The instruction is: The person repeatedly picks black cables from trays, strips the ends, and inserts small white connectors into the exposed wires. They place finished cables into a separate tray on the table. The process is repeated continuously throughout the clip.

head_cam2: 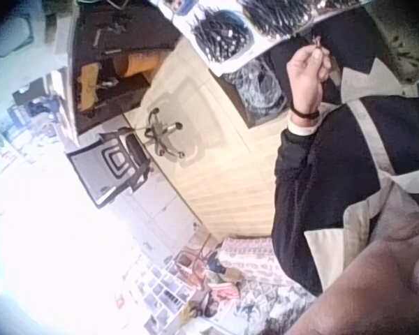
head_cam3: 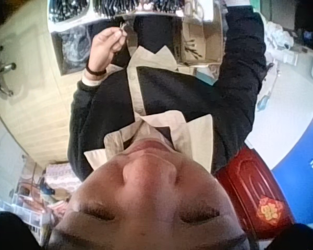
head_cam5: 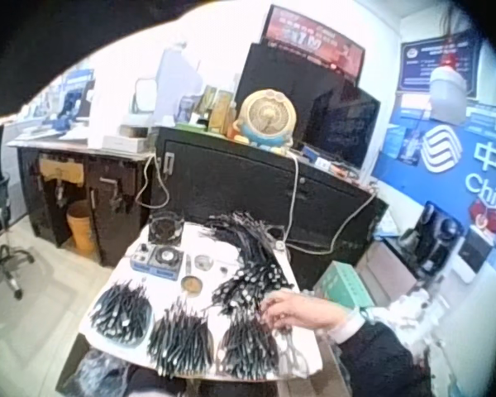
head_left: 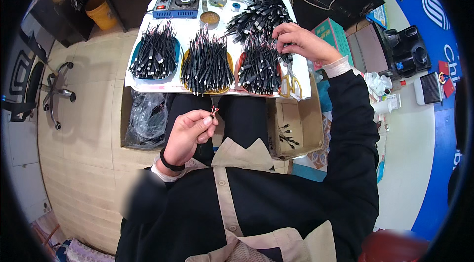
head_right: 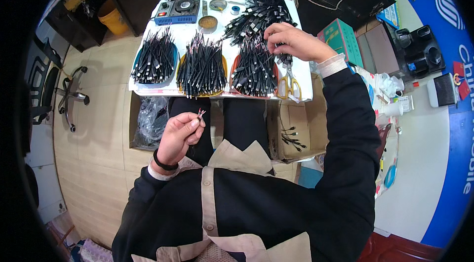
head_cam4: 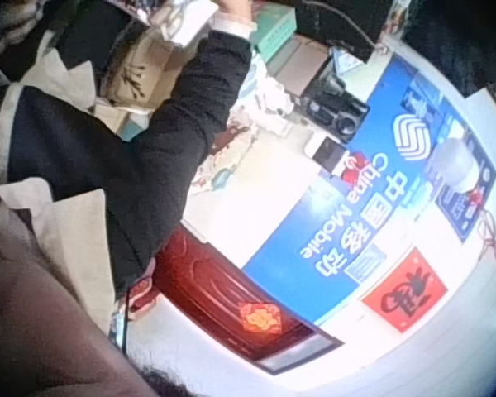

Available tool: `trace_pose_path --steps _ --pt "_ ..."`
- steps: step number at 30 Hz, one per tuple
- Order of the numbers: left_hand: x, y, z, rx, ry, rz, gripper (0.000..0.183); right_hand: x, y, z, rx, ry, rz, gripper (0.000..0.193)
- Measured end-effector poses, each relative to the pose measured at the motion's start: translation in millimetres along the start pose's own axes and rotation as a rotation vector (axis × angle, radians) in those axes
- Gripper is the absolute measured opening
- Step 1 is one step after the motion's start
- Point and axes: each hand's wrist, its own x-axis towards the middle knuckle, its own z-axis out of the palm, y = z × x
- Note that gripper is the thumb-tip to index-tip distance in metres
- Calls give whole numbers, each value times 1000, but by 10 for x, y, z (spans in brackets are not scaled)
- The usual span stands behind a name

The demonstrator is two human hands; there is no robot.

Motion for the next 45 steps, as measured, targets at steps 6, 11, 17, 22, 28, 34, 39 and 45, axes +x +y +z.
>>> trace_pose_path --steps 6,11,17,22,28,34,39,45 --pt "80 -19 -12 7 41 -17 15 125 290 60 -174 -47 60 10" --pt "171 -30 6 12 56 -33 15 247 494 171 -56 145 -82 19" --pt "297 4 24 52 61 -66 13 328 1388 -60 20 638 407 14" --pt "335 48 67 131 48 -55 14 471 2332 128 -15 570 881 31" --pt "326 128 2 143 47 -86 17 577 2605 310 108 455 941 34" --pt "318 80 3 106 47 -39 16 579 2243 50 -104 409 989 20" --pt "250 113 96 21 77 20 15 493 1686 -312 -212 506 791 19" --pt "301 390 372 59 -40 233 18 195 265 -652 213 863 325 24"
